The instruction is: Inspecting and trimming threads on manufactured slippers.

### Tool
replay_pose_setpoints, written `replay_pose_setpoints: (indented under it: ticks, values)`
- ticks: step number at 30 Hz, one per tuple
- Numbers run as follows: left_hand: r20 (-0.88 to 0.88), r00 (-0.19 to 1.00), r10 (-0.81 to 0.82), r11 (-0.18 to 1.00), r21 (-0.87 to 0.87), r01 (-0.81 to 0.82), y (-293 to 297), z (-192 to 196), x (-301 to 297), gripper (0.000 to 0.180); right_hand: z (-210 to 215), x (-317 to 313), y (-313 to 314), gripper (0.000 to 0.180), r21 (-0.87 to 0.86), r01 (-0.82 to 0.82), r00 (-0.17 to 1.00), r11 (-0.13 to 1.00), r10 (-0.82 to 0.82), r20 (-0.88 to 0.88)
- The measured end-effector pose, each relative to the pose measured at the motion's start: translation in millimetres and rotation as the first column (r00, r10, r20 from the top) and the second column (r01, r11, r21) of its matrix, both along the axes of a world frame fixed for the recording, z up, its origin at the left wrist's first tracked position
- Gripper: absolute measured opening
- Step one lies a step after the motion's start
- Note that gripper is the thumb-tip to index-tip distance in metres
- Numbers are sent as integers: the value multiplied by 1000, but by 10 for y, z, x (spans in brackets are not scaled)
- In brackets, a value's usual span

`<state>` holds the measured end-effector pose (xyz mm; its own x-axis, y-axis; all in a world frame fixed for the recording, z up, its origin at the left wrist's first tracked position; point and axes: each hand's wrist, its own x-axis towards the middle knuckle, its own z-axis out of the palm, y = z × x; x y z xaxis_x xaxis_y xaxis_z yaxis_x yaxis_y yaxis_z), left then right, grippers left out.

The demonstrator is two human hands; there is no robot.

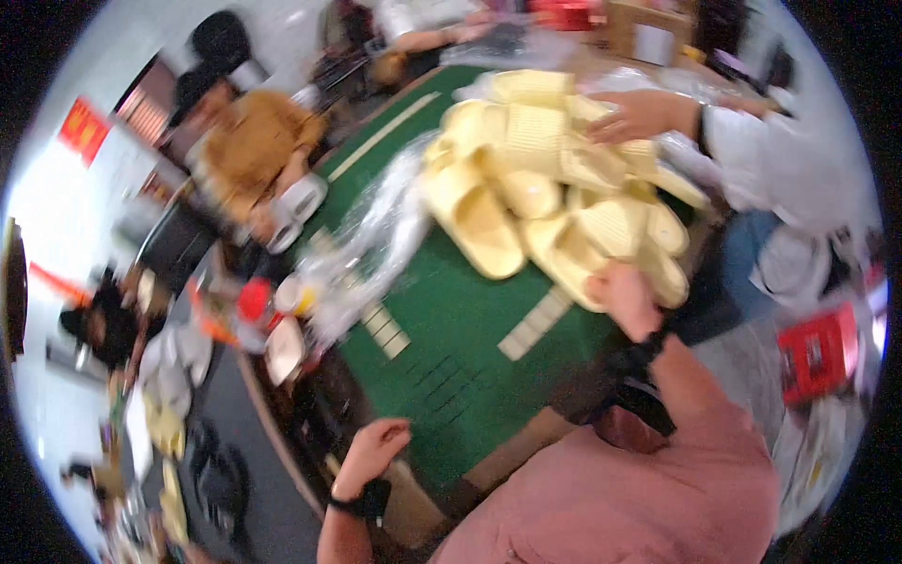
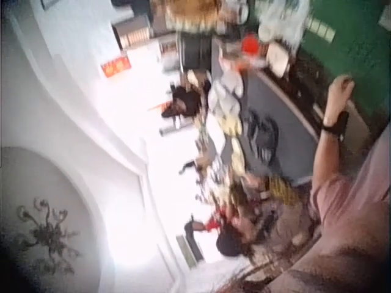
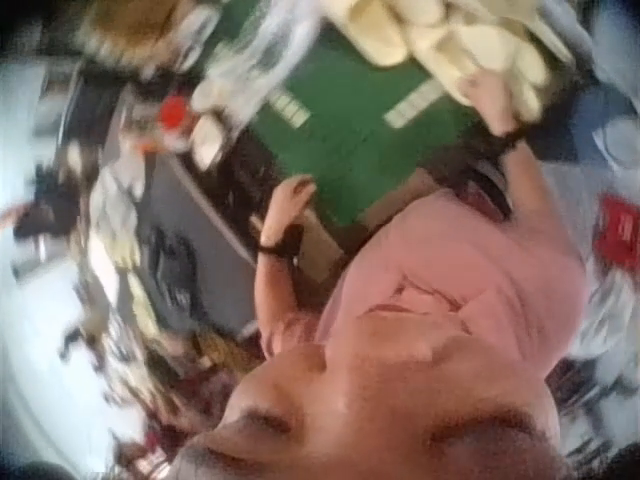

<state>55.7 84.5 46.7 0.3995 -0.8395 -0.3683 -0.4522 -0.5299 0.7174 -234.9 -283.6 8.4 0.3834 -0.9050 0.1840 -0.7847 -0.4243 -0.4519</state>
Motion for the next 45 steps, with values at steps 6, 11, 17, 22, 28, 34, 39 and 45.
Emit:
replay_pose_setpoints:
  ticks: [6, 11, 17, 22, 28, 34, 39, 45]
  values:
    - [85, 993, 83, 982, -177, -66, -8, 6, 74, 30, -78, -18, -316, 30, 190, -147, 987, 971, 132, 90]
    - [-44, 874, 484, 735, -521, -434, 302, 547, 281, 28, -45, 15, -358, 36, 59, -261, 964, 964, 263, -26]
    - [164, 152, 975, 223, -747, -627, 1515, 821, 1107, 59, 123, 111, -136, 38, 113, -312, 950, 943, 309, 43]
    - [369, -255, 894, 63, -666, -743, 2460, 534, 1390, 69, 201, 200, 47, 35, 84, -389, 920, 917, 384, 74]
    - [-70, 226, 972, 162, -497, -852, 2356, 599, 1001, 20, 228, 390, 198, 30, 23, -478, 876, 878, 474, 91]
    - [-457, 711, 534, 401, -604, -689, 1064, 941, -213, 33, 322, 623, 494, 24, 62, -612, 778, 788, 587, 223]
    - [-230, 936, 266, 774, -529, -349, -25, 814, -791, 70, 440, 830, 759, 17, 150, -710, 675, 688, 605, 421]
    - [-183, 937, 297, 890, -303, -341, -438, 390, -909, 41, 381, 648, 708, 23, 340, -571, 818, 747, 482, 314]
